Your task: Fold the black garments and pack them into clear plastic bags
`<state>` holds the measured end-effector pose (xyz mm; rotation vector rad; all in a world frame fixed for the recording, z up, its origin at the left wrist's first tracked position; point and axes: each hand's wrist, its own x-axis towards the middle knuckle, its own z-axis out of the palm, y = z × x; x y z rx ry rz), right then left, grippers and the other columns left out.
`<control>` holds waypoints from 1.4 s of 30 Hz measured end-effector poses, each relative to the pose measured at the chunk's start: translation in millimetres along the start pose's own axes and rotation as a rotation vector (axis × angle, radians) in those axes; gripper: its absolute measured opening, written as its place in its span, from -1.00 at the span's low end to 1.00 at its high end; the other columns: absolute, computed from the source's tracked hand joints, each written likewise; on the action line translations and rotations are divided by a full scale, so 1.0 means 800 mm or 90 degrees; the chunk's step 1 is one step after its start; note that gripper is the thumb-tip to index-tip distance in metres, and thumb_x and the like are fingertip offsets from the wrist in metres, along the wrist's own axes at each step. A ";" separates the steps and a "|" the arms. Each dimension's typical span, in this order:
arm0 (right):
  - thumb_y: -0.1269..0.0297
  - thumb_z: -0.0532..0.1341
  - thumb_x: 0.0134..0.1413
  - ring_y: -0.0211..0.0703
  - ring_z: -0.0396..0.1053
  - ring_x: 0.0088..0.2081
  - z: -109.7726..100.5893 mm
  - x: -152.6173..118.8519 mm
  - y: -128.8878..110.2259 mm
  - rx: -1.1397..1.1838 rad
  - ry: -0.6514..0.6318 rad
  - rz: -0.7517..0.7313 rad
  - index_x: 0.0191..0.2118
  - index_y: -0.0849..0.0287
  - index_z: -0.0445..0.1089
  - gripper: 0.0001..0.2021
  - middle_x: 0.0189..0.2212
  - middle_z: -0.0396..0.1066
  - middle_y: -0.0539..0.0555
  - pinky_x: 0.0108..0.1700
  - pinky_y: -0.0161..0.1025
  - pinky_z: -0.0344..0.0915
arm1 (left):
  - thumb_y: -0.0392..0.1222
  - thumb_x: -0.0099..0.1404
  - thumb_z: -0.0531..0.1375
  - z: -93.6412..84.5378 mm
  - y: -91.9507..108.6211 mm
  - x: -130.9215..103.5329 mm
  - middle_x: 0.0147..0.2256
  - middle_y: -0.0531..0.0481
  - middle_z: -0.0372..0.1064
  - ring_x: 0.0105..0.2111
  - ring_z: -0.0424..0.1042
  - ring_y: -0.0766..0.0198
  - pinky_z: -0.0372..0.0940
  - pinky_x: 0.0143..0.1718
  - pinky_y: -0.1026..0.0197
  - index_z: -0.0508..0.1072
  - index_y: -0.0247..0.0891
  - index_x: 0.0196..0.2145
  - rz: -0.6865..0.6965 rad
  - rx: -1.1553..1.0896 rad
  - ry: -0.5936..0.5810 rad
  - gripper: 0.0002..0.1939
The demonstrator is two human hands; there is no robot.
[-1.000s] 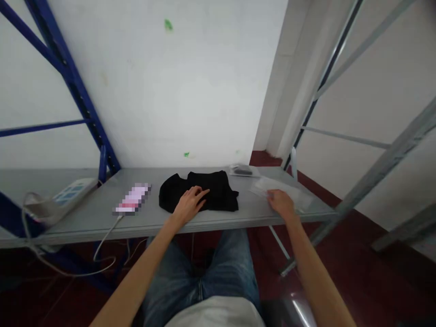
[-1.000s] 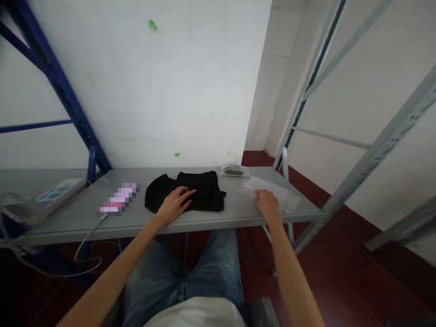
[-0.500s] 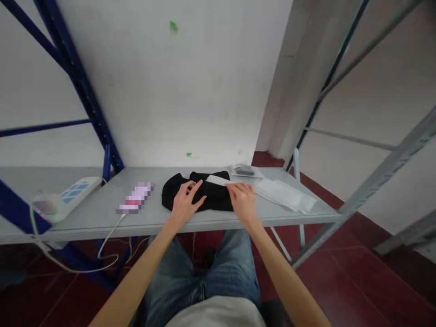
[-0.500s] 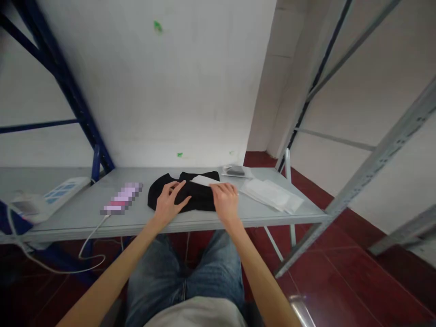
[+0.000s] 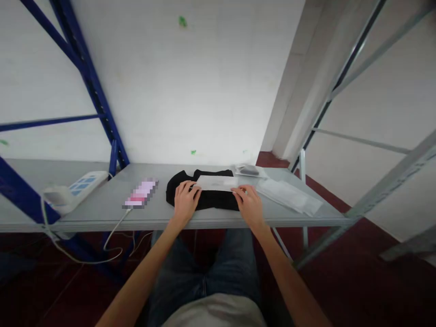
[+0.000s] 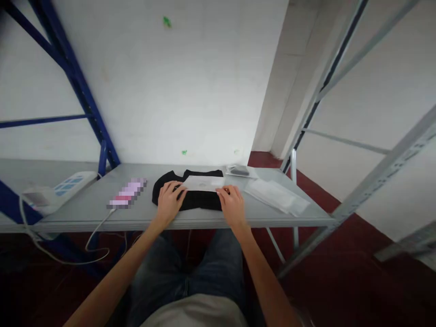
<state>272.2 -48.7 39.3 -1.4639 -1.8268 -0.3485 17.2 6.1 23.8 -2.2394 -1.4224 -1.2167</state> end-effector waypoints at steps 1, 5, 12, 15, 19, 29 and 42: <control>0.26 0.08 0.47 -0.01 0.44 -0.04 0.001 0.000 -0.002 0.007 -0.007 0.001 0.07 0.06 0.58 -0.68 -0.08 0.52 0.17 -0.01 -0.15 0.38 | -0.16 0.50 0.13 0.000 0.000 0.000 0.12 -0.15 0.47 0.21 0.32 -0.03 0.26 0.22 -0.12 0.57 -0.13 -0.05 0.005 0.001 0.004 -0.78; 0.30 0.03 0.49 -0.05 0.48 -0.01 0.009 0.000 -0.022 0.042 -0.042 0.002 0.18 0.03 0.51 -0.64 -0.03 0.53 0.14 -0.05 -0.22 0.41 | -0.08 0.49 0.17 0.000 0.007 0.000 0.21 -0.15 0.42 0.26 0.32 0.01 0.22 0.30 -0.11 0.49 -0.10 0.14 0.095 -0.034 -0.029 -0.68; 0.24 0.07 0.51 -0.08 0.49 -0.04 0.019 -0.006 -0.055 0.113 -0.065 -0.042 -0.02 0.06 0.57 -0.71 -0.10 0.59 0.13 0.01 -0.23 0.40 | -0.06 0.53 0.14 0.005 0.012 -0.001 -0.03 -0.11 0.58 0.08 0.50 0.10 0.35 0.20 -0.02 0.54 -0.10 0.06 0.213 -0.102 -0.113 -0.74; 0.22 0.10 0.50 -0.09 0.48 0.01 0.019 -0.007 -0.057 0.132 -0.078 -0.055 -0.02 0.03 0.58 -0.72 -0.04 0.59 0.12 0.05 -0.22 0.40 | -0.12 0.54 0.11 0.005 0.009 -0.002 -0.06 -0.09 0.59 0.05 0.51 0.12 0.36 0.17 0.00 0.57 -0.08 -0.01 0.225 -0.100 -0.110 -0.76; 0.21 0.12 0.49 -0.12 0.49 -0.04 0.021 -0.007 -0.051 0.147 -0.079 -0.058 -0.05 0.05 0.60 -0.73 -0.09 0.61 0.08 0.07 -0.23 0.39 | -0.16 0.54 0.10 0.003 0.007 -0.005 -0.03 -0.10 0.57 0.07 0.50 0.12 0.34 0.18 0.01 0.56 -0.07 0.03 0.248 -0.088 -0.117 -0.75; 0.31 0.12 0.48 -0.13 0.52 -0.11 0.024 -0.006 -0.040 0.151 0.012 -0.101 -0.15 0.06 0.58 -0.75 -0.17 0.62 0.07 -0.05 -0.26 0.39 | -0.24 0.48 0.16 0.006 0.012 -0.001 -0.11 -0.08 0.57 -0.04 0.50 0.11 0.36 0.03 0.05 0.55 -0.13 -0.09 0.336 -0.018 -0.013 -0.84; 0.13 0.09 0.46 -0.04 0.52 -0.13 -0.010 0.008 0.030 0.196 0.116 0.041 -0.16 0.08 0.49 -0.74 -0.16 0.56 0.12 -0.14 -0.18 0.46 | -0.27 0.44 0.19 -0.010 -0.005 -0.002 -0.15 -0.12 0.52 -0.10 0.43 0.07 0.30 -0.07 0.06 0.54 -0.18 -0.14 0.165 0.047 0.093 -0.88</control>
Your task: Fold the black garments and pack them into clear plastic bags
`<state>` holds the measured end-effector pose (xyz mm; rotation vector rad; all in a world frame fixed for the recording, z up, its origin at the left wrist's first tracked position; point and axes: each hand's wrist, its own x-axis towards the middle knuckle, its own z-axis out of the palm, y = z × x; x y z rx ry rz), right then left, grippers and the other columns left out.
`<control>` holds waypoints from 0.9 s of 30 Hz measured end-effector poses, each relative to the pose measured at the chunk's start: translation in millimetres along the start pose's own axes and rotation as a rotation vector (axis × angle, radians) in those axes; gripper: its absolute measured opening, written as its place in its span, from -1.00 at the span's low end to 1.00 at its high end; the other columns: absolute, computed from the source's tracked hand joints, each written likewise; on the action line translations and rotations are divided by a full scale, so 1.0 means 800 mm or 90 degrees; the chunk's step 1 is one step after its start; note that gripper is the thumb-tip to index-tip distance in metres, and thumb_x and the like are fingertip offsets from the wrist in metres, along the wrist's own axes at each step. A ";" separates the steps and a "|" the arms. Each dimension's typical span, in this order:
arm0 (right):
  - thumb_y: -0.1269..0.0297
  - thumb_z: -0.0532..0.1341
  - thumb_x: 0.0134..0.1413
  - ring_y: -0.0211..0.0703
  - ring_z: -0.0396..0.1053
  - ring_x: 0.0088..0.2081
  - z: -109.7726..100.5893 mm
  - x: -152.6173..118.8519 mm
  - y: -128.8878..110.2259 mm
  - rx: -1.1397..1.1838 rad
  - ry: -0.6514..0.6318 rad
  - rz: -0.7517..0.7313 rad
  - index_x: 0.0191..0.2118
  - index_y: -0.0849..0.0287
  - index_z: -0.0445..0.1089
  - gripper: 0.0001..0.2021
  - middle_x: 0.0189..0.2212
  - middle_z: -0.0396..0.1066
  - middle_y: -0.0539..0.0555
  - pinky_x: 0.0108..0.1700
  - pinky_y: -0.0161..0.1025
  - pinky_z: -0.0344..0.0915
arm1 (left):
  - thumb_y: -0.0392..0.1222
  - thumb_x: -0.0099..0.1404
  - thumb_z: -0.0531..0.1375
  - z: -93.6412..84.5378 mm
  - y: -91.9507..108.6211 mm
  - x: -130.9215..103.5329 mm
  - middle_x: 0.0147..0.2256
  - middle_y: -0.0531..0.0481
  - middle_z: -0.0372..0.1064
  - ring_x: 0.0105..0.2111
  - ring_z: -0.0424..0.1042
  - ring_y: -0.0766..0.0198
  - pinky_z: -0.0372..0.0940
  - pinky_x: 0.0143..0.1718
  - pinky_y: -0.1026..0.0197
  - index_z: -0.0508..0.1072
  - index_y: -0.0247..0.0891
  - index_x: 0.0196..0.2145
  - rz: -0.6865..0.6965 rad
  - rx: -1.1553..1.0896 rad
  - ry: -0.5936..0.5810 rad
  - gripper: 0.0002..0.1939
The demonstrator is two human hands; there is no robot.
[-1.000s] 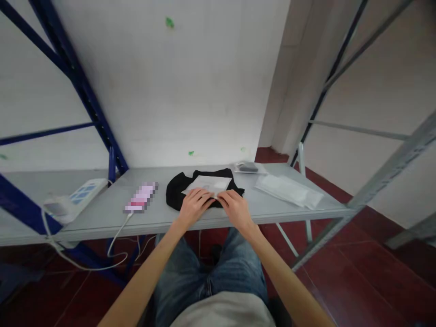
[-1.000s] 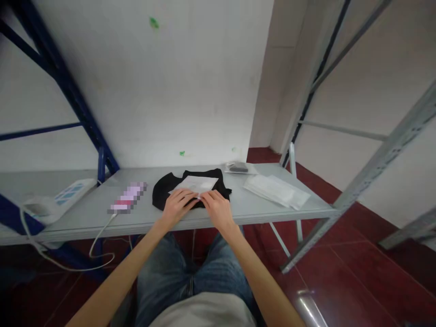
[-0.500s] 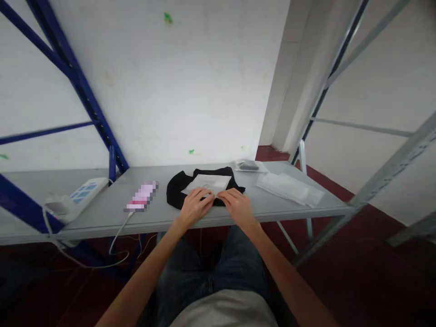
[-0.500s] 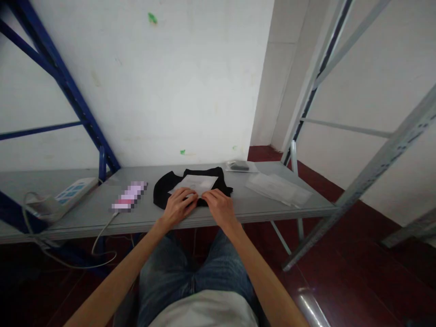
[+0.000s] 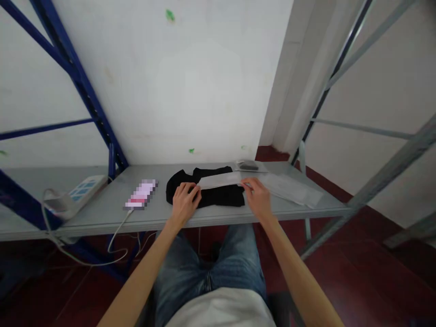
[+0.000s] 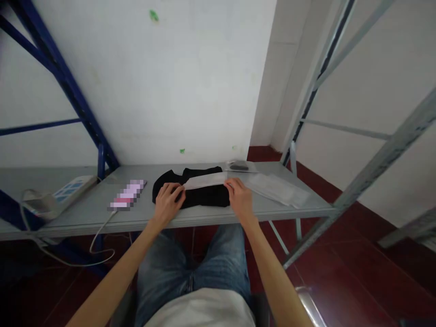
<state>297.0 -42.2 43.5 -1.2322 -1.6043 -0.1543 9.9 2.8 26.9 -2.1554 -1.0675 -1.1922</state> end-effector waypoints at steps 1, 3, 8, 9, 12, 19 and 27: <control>0.13 0.09 0.46 -0.03 0.52 -0.11 -0.001 0.001 0.000 0.004 0.000 0.003 -0.16 0.08 0.49 -0.74 -0.16 0.56 0.13 -0.13 -0.17 0.46 | -0.26 0.45 0.19 0.000 0.000 -0.001 -0.15 -0.12 0.51 -0.11 0.43 0.07 0.30 -0.07 0.07 0.54 -0.18 -0.13 -0.011 0.004 0.002 -0.88; 0.13 0.09 0.45 -0.03 0.51 -0.10 -0.002 0.001 0.000 0.014 0.003 0.011 -0.16 0.08 0.49 -0.74 -0.15 0.56 0.13 -0.12 -0.16 0.47 | -0.26 0.46 0.17 0.000 0.001 -0.002 -0.15 -0.12 0.51 -0.12 0.43 0.08 0.32 -0.06 0.08 0.54 -0.18 -0.12 -0.034 0.000 0.007 -0.87; 0.12 0.09 0.44 -0.02 0.51 -0.11 -0.001 0.001 0.001 0.033 0.008 0.016 -0.16 0.08 0.49 -0.74 -0.14 0.55 0.14 -0.12 -0.14 0.47 | -0.24 0.50 0.13 0.004 0.001 -0.005 -0.14 -0.12 0.52 -0.14 0.47 0.12 0.34 -0.11 0.13 0.52 -0.18 -0.07 -0.074 -0.006 -0.002 -0.83; 0.12 0.08 0.44 -0.02 0.51 -0.11 -0.001 0.001 0.001 0.034 0.007 0.017 -0.16 0.08 0.49 -0.73 -0.14 0.55 0.14 -0.11 -0.14 0.47 | -0.23 0.51 0.13 0.005 0.000 -0.006 -0.14 -0.11 0.52 -0.14 0.47 0.13 0.34 -0.12 0.14 0.52 -0.18 -0.07 -0.079 -0.007 -0.008 -0.83; 0.12 0.08 0.44 -0.01 0.51 -0.10 0.000 0.000 0.005 0.038 0.000 0.018 -0.17 0.07 0.49 -0.73 -0.14 0.55 0.14 -0.09 -0.12 0.47 | -0.21 0.53 0.11 0.006 -0.001 -0.008 -0.16 -0.09 0.54 -0.14 0.50 0.16 0.33 -0.17 0.18 0.52 -0.18 -0.10 -0.087 -0.018 -0.033 -0.83; 0.12 0.08 0.43 0.01 0.51 -0.09 0.001 -0.003 0.011 0.032 -0.008 0.026 -0.16 0.06 0.48 -0.74 -0.12 0.55 0.14 -0.07 -0.09 0.48 | -0.19 0.52 0.11 0.009 -0.002 -0.012 -0.25 -0.02 0.58 -0.27 0.55 0.23 0.27 -0.31 0.26 0.52 -0.15 -0.14 -0.131 -0.031 -0.101 -0.83; 0.11 0.08 0.43 0.01 0.51 -0.10 -0.001 0.000 0.012 0.045 0.008 0.024 -0.17 0.07 0.48 -0.73 -0.14 0.55 0.14 -0.11 -0.10 0.49 | -0.21 0.50 0.11 0.011 -0.003 -0.012 -0.35 0.02 0.54 -0.35 0.53 0.24 0.27 -0.35 0.25 0.51 -0.16 -0.18 -0.148 -0.030 -0.106 -0.83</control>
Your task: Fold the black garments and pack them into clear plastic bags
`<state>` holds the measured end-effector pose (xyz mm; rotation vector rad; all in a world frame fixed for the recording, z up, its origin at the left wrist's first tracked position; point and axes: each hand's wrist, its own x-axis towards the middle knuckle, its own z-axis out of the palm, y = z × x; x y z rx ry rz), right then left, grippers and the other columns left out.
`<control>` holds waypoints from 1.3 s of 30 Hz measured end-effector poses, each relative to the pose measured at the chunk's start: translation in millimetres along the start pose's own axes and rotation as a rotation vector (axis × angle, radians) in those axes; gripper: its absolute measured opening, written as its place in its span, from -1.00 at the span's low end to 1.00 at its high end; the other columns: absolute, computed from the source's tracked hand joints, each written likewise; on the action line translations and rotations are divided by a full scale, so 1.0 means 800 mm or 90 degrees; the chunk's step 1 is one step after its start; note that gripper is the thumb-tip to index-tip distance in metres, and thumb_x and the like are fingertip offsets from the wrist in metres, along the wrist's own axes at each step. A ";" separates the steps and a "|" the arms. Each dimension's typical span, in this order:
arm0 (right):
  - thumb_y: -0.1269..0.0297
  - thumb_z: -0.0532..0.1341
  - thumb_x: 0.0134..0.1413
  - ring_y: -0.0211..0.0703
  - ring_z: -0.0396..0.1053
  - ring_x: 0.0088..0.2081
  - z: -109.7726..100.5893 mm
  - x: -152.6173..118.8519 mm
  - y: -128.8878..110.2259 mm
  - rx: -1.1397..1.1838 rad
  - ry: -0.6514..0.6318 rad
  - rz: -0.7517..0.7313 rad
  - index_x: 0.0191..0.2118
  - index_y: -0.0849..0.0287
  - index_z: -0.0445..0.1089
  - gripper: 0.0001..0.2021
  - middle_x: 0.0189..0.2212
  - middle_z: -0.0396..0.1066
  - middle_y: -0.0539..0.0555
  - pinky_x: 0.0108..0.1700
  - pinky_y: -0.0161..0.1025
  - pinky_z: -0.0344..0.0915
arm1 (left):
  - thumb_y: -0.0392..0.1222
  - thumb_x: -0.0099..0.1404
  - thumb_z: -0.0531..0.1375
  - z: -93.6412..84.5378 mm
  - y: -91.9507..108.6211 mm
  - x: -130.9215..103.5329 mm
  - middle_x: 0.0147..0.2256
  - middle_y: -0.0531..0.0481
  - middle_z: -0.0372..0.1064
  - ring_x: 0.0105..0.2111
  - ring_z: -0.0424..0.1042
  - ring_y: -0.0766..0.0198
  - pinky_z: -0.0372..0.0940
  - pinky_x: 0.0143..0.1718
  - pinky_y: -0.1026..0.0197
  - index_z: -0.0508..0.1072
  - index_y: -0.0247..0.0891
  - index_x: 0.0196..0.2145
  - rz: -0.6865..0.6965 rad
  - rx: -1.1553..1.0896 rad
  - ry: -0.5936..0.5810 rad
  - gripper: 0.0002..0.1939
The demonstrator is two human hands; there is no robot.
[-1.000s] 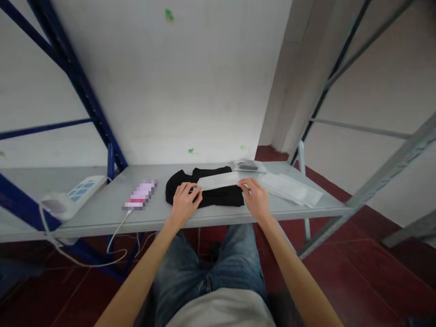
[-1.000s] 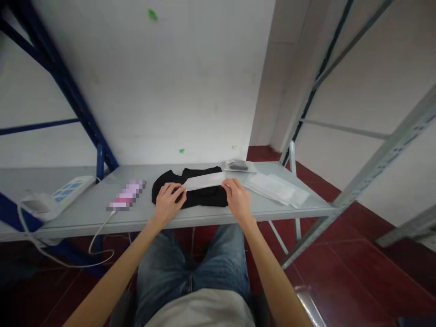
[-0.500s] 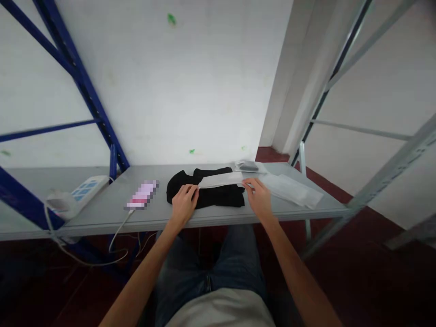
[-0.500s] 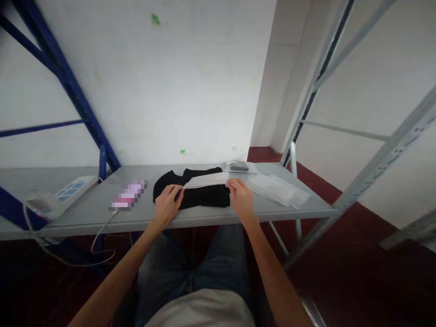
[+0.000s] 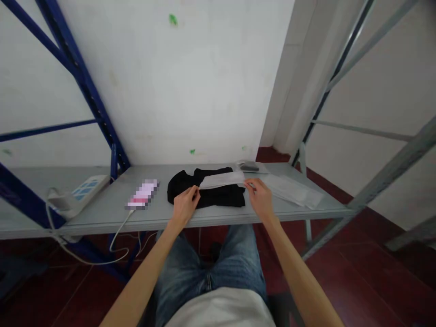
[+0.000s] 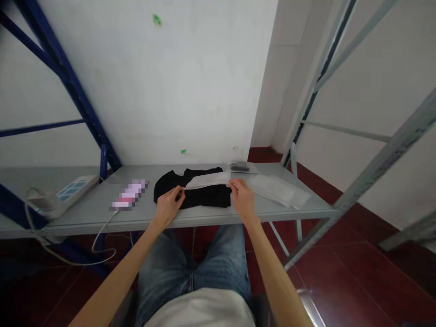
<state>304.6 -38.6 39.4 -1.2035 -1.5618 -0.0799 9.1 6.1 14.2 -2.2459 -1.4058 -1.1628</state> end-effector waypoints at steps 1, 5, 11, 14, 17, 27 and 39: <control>0.10 0.08 0.43 0.01 0.51 -0.10 -0.001 0.000 0.000 0.004 0.001 0.002 -0.17 0.07 0.48 -0.73 -0.14 0.54 0.15 -0.12 -0.10 0.49 | -0.20 0.49 0.13 -0.001 0.002 0.001 -0.31 0.00 0.55 -0.30 0.54 0.22 0.30 -0.31 0.24 0.52 -0.16 -0.16 0.010 -0.005 0.008 -0.85; 0.08 0.09 0.42 -0.01 0.50 -0.09 0.001 -0.001 -0.003 0.022 -0.010 0.013 -0.18 0.07 0.48 -0.72 -0.13 0.54 0.15 -0.11 -0.11 0.52 | -0.07 0.48 0.19 -0.004 0.007 0.005 -0.07 -0.12 0.53 -0.04 0.49 0.10 0.39 -0.04 0.14 0.51 -0.17 -0.01 0.077 -0.039 0.023 -0.78; 0.13 0.10 0.42 -0.03 0.51 -0.05 0.015 -0.005 -0.004 0.067 -0.039 -0.001 -0.19 0.05 0.47 -0.76 -0.09 0.53 0.14 -0.04 -0.09 0.52 | -0.09 0.55 0.11 -0.002 0.001 0.008 -0.16 -0.05 0.51 -0.07 0.47 0.17 0.40 -0.11 0.18 0.54 -0.13 -0.13 0.138 -0.095 -0.081 -0.79; 0.18 0.10 0.42 -0.01 0.50 -0.02 0.019 -0.006 -0.009 0.044 -0.043 -0.010 -0.12 0.06 0.48 -0.78 -0.06 0.52 0.16 0.02 -0.05 0.50 | -0.12 0.55 0.10 0.000 -0.001 0.011 -0.20 -0.05 0.50 -0.11 0.47 0.19 0.39 -0.16 0.20 0.52 -0.16 -0.15 0.148 -0.081 -0.075 -0.79; 0.26 0.09 0.41 0.04 0.43 0.12 0.023 -0.009 -0.028 -0.038 -0.002 -0.059 0.04 0.07 0.49 -0.74 0.06 0.48 0.20 0.20 0.05 0.37 | -0.14 0.57 0.07 0.002 0.004 0.014 -0.25 -0.06 0.48 -0.16 0.46 0.19 0.36 -0.21 0.22 0.51 -0.17 -0.18 0.156 -0.024 -0.048 -0.76; 0.40 0.03 0.44 0.00 0.49 0.02 0.068 0.006 -0.076 -0.147 -0.237 -0.128 0.05 0.06 0.51 -0.67 -0.02 0.57 0.14 0.07 -0.10 0.36 | -0.19 0.56 0.04 0.000 0.023 0.017 -0.23 -0.10 0.48 -0.14 0.44 0.15 0.16 -0.49 0.25 0.51 -0.12 -0.14 0.163 0.086 -0.034 -0.77; 0.11 0.38 0.23 0.23 0.47 0.06 0.108 0.059 -0.095 -0.319 -0.299 -0.003 0.28 0.09 0.28 -0.43 0.23 0.35 0.34 -0.08 -0.04 0.44 | -0.38 0.46 0.01 -0.005 0.049 0.038 0.09 -0.20 0.42 -0.12 0.50 0.13 0.21 -0.56 0.29 0.49 -0.12 0.05 0.066 0.124 -0.009 -0.64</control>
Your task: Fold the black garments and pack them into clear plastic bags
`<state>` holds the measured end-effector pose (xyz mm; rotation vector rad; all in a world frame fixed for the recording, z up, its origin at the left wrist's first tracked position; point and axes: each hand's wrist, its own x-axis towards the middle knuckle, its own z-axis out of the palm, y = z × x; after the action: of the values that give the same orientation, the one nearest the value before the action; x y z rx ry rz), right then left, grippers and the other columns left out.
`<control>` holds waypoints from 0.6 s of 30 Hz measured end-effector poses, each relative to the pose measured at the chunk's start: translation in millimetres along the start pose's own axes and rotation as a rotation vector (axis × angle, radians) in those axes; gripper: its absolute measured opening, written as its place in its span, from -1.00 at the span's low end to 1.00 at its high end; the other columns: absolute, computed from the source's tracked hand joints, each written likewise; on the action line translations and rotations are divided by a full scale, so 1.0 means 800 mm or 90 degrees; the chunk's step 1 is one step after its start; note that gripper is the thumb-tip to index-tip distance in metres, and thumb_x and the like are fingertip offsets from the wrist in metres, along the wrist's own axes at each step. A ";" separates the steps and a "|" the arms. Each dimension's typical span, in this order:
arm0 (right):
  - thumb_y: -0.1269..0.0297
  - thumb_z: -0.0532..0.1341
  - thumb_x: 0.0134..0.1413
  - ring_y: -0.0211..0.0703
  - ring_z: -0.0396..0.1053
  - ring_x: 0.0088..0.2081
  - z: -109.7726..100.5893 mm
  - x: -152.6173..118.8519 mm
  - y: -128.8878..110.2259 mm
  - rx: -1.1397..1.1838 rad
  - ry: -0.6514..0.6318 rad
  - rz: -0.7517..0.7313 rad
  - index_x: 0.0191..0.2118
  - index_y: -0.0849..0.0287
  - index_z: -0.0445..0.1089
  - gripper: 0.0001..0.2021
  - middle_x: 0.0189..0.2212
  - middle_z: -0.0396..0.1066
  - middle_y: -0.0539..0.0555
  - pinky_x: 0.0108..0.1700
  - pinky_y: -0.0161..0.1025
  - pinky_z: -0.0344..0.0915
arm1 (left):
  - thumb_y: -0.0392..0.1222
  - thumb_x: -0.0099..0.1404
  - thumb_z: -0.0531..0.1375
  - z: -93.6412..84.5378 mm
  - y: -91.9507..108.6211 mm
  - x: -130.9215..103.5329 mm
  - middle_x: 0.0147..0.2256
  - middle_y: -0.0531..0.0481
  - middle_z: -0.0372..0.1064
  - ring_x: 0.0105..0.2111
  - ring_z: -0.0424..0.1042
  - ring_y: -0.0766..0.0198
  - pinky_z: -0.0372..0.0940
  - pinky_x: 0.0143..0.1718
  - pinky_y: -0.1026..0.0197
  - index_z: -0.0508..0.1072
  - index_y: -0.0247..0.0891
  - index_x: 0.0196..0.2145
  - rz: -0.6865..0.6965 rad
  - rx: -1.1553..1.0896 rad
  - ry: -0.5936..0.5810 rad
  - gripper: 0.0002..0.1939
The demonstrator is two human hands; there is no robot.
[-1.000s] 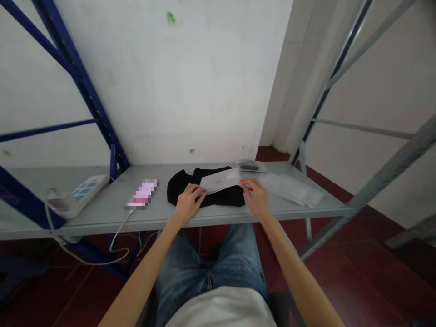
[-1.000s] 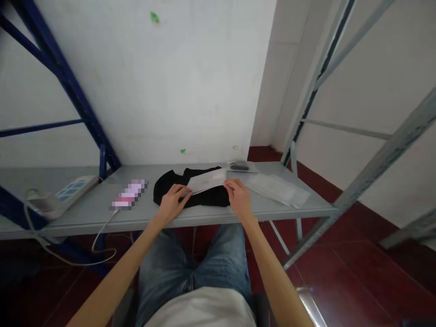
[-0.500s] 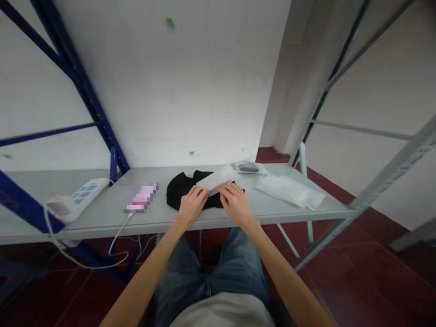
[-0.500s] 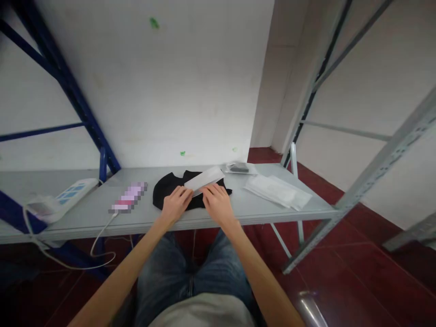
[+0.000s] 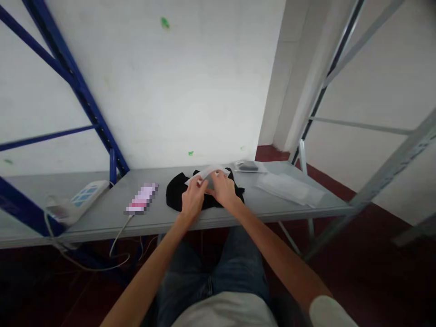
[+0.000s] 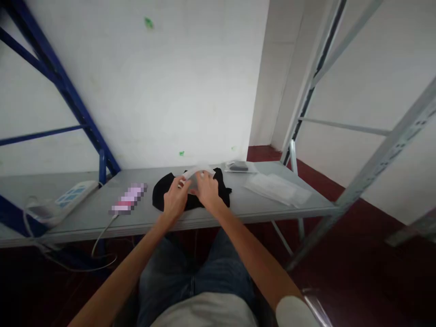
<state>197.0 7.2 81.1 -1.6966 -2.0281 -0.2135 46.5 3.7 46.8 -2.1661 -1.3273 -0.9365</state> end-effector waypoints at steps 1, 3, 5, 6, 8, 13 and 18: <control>0.12 0.36 0.24 0.21 0.47 0.06 -0.002 0.005 0.001 0.004 0.005 -0.032 0.29 0.08 0.28 -0.44 0.25 0.32 0.32 -0.06 -0.05 0.44 | -0.36 0.47 0.02 0.000 0.000 0.003 0.13 -0.20 0.40 -0.11 0.51 0.12 0.24 -0.54 0.28 0.49 -0.12 0.07 -0.005 -0.007 0.001 -0.64; 0.18 0.30 0.31 0.14 0.46 0.08 -0.005 0.013 0.005 0.020 0.012 -0.120 0.29 0.07 0.30 -0.51 0.27 0.32 0.27 0.02 -0.06 0.40 | -0.32 0.48 0.04 0.002 -0.001 0.007 0.15 -0.21 0.40 -0.08 0.51 0.09 0.34 -0.45 0.25 0.46 -0.14 0.13 -0.018 -0.022 0.010 -0.64; 0.25 0.21 0.37 0.07 0.46 0.10 -0.007 0.018 0.012 0.045 0.025 -0.180 0.24 0.05 0.37 -0.63 0.20 0.40 0.19 0.09 -0.09 0.35 | -0.30 0.49 0.05 0.004 -0.006 0.008 0.13 -0.23 0.43 -0.02 0.50 0.05 0.41 -0.34 0.20 0.43 -0.18 0.18 -0.030 -0.029 0.017 -0.62; 0.28 0.16 0.40 0.03 0.46 0.09 -0.006 0.018 0.018 0.062 0.040 -0.177 0.20 0.05 0.41 -0.67 0.15 0.46 0.17 0.11 -0.11 0.34 | -0.31 0.48 0.05 0.006 -0.008 0.008 0.12 -0.23 0.45 0.00 0.50 0.03 0.44 -0.29 0.19 0.42 -0.20 0.19 -0.034 -0.029 0.019 -0.61; 0.32 0.08 0.43 -0.02 0.49 0.02 -0.003 0.016 0.031 0.095 0.088 -0.090 0.12 0.06 0.46 -0.71 0.02 0.53 0.14 0.07 -0.14 0.35 | -0.34 0.45 0.05 0.010 -0.013 0.008 0.11 -0.23 0.47 0.01 0.50 0.01 0.46 -0.21 0.15 0.41 -0.22 0.20 -0.039 -0.028 0.016 -0.58; 0.17 0.21 0.34 0.02 0.54 -0.07 0.012 0.014 0.074 0.100 0.012 0.194 0.04 0.18 0.48 -0.72 -0.10 0.59 0.21 -0.08 -0.17 0.40 | -0.40 0.38 0.07 0.016 -0.021 0.009 0.06 -0.21 0.49 -0.03 0.52 0.03 0.46 -0.15 0.13 0.42 -0.20 0.20 -0.033 -0.028 -0.028 -0.52; -0.08 0.27 0.26 0.14 0.57 -0.06 0.023 0.028 0.092 0.075 -0.193 0.237 -0.13 0.21 0.56 -0.59 -0.16 0.62 0.30 -0.15 -0.16 0.41 | -0.39 0.36 0.10 0.014 -0.023 0.017 0.03 -0.20 0.51 -0.06 0.54 0.02 0.45 -0.22 0.15 0.44 -0.21 0.16 -0.040 -0.023 -0.041 -0.55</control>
<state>260.3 50.5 61.6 -2.0868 -1.8301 0.2995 38.0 27.9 49.3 -2.2094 -1.4271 -0.9285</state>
